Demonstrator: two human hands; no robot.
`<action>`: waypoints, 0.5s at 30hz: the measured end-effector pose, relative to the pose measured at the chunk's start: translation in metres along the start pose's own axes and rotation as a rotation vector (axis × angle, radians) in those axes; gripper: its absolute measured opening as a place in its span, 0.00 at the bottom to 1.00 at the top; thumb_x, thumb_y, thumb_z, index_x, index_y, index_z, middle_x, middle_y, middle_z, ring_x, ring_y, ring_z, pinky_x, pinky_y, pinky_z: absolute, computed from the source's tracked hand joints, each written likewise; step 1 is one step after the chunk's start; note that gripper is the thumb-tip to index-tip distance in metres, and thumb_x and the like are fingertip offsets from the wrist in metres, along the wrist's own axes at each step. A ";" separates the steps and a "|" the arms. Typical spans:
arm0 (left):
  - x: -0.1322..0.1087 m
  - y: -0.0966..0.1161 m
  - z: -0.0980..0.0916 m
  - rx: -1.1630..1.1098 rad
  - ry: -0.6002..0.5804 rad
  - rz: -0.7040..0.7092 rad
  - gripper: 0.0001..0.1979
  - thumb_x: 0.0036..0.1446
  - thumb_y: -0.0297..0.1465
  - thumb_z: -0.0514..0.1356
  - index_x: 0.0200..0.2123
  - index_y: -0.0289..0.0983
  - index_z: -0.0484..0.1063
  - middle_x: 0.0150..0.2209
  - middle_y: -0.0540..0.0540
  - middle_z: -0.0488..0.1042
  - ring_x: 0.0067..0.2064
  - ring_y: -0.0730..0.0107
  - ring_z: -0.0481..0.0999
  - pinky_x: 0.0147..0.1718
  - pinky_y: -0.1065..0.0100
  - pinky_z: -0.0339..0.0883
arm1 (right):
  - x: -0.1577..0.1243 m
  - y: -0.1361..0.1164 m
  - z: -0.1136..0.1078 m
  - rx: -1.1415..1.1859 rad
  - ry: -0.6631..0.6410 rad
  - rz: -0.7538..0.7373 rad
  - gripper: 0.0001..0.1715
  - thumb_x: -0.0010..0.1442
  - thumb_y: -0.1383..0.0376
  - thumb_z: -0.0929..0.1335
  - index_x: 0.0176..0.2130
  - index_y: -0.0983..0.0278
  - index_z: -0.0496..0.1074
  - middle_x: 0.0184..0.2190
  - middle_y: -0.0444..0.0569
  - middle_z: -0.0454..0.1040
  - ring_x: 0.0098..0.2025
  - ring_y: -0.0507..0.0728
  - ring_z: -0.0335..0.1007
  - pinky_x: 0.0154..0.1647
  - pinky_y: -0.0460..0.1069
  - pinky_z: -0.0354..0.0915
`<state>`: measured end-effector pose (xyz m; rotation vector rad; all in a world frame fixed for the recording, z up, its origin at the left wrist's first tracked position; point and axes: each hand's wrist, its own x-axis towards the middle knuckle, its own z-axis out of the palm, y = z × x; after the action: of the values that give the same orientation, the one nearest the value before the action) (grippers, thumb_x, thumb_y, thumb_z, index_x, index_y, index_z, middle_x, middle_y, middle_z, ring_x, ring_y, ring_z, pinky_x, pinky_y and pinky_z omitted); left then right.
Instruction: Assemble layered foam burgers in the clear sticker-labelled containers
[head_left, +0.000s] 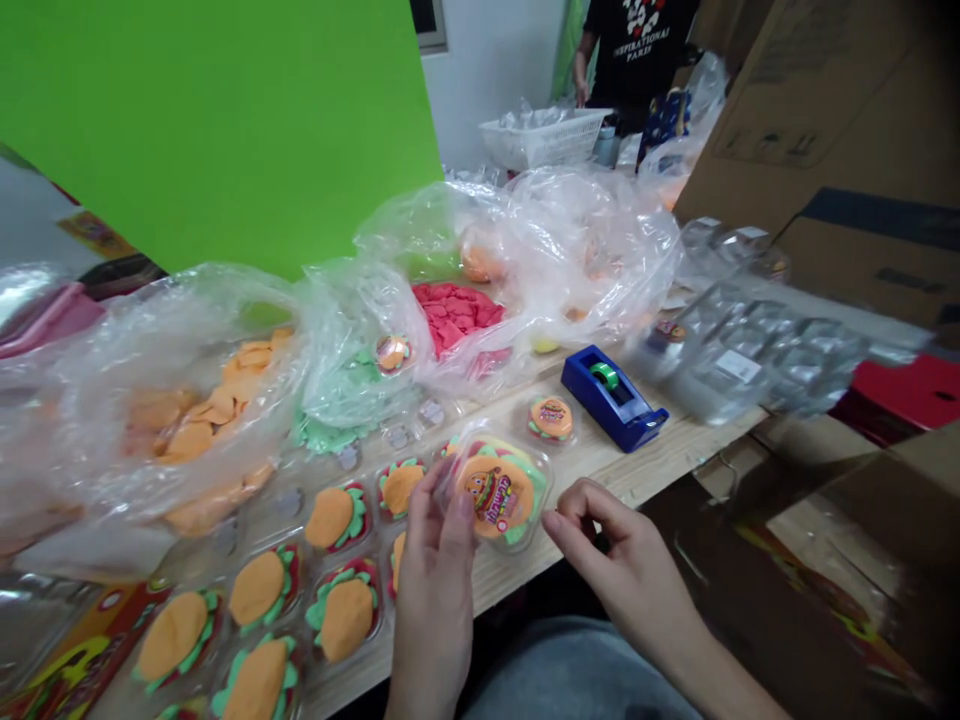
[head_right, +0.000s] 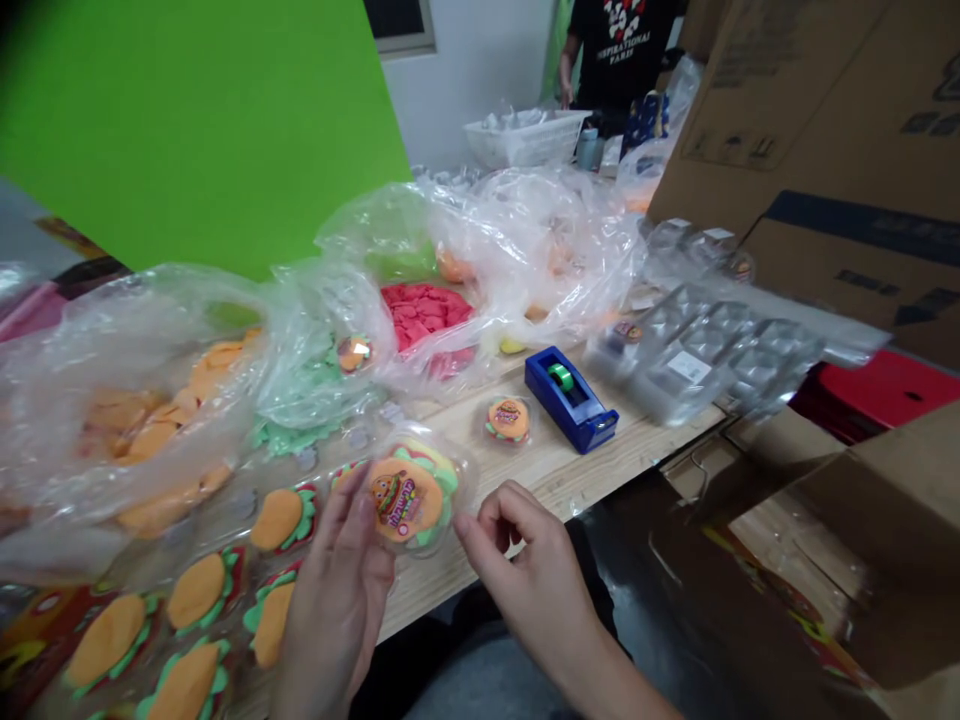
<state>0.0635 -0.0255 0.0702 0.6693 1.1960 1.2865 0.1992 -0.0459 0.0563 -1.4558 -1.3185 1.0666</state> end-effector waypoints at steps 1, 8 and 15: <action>0.000 0.000 -0.002 0.010 0.031 0.022 0.24 0.48 0.41 0.60 0.49 0.43 0.62 0.51 0.47 0.69 0.55 0.60 0.64 0.47 0.66 0.64 | 0.001 -0.001 0.001 -0.026 -0.006 0.004 0.16 0.56 0.60 0.63 0.22 0.63 0.57 0.21 0.41 0.57 0.25 0.50 0.54 0.27 0.46 0.53; 0.008 0.008 -0.007 -0.148 -0.178 -0.248 0.21 0.54 0.43 0.53 0.49 0.40 0.64 0.51 0.45 0.68 0.53 0.57 0.66 0.48 0.59 0.64 | 0.003 -0.012 -0.001 0.158 -0.276 0.039 0.11 0.56 0.59 0.63 0.27 0.63 0.63 0.23 0.41 0.61 0.27 0.50 0.56 0.28 0.45 0.55; 0.007 0.006 -0.016 -0.137 -0.278 -0.351 0.20 0.55 0.42 0.53 0.48 0.39 0.66 0.47 0.46 0.71 0.49 0.58 0.69 0.47 0.59 0.64 | 0.006 -0.006 -0.007 -0.262 -0.317 -0.135 0.13 0.57 0.59 0.63 0.24 0.62 0.64 0.24 0.43 0.66 0.29 0.53 0.63 0.32 0.48 0.58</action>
<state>0.0453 -0.0207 0.0686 0.4931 0.9383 0.9370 0.2050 -0.0398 0.0637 -1.3978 -1.8130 1.0975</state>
